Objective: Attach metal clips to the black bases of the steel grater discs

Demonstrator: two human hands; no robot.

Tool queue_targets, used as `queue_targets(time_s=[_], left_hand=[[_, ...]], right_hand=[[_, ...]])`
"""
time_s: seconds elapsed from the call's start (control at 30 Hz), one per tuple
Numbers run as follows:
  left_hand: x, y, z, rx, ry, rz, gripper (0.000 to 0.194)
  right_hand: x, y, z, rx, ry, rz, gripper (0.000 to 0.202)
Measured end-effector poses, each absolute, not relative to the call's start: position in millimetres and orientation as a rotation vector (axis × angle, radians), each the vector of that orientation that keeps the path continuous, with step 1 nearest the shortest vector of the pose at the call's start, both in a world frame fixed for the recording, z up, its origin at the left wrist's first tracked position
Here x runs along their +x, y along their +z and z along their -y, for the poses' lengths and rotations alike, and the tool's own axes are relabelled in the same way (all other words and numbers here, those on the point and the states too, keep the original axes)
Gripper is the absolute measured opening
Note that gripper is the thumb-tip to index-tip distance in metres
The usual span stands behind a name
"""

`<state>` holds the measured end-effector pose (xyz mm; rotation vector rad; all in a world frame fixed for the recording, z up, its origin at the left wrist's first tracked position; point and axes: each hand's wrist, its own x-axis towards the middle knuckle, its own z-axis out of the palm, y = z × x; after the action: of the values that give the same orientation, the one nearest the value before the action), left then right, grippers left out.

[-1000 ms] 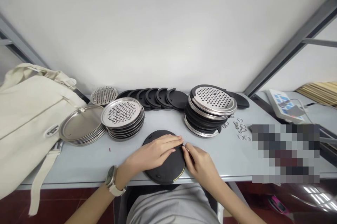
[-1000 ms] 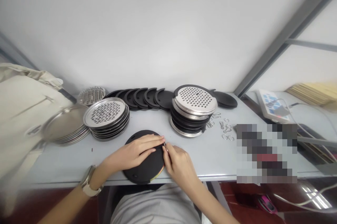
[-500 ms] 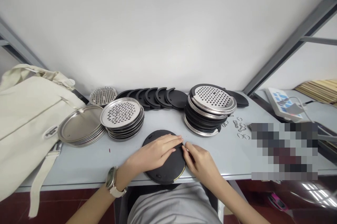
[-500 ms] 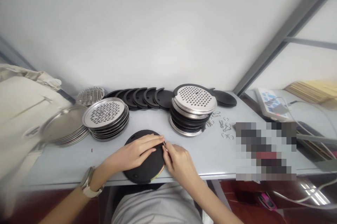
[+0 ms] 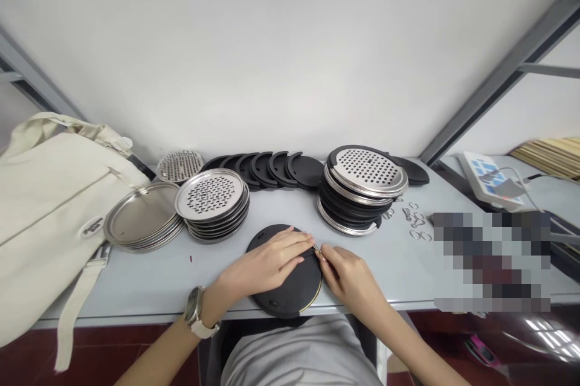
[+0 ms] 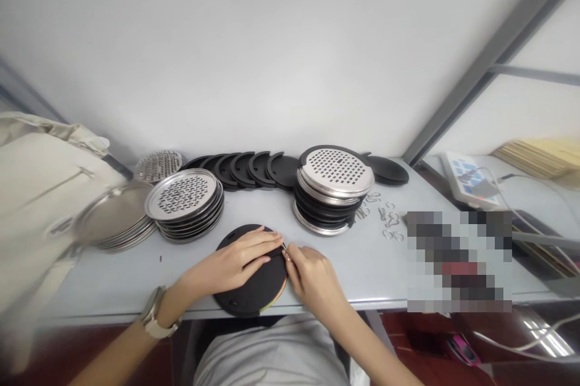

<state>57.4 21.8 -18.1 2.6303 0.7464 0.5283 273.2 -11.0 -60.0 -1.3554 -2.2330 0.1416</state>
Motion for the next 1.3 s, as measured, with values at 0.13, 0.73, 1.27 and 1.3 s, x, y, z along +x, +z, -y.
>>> queue_targets(time_s=[0.13, 0.73, 1.27, 1.3], left_hand=[[57.6, -16.9, -21.7, 2.633, 0.488, -0.742, 0.045], [57.8, -15.3, -24.2, 2.583, 0.485, -0.733, 0.048], [57.3, -11.2, -21.7, 2.692, 0.455, -0.715, 0.047], [57.0, -11.5, -21.6, 2.694, 0.459, -0.72, 0.046]], right_hand=[[276.0, -63.2, 12.2, -1.368, 0.175, 2.225, 0.024], [274.3, -57.0, 15.1, -1.297, 0.467, 2.142, 0.023], [271.6, -53.0, 17.1, -1.228, 0.634, 2.122, 0.022], [271.0, -51.9, 16.8, -1.23, 0.678, 2.104, 0.023]])
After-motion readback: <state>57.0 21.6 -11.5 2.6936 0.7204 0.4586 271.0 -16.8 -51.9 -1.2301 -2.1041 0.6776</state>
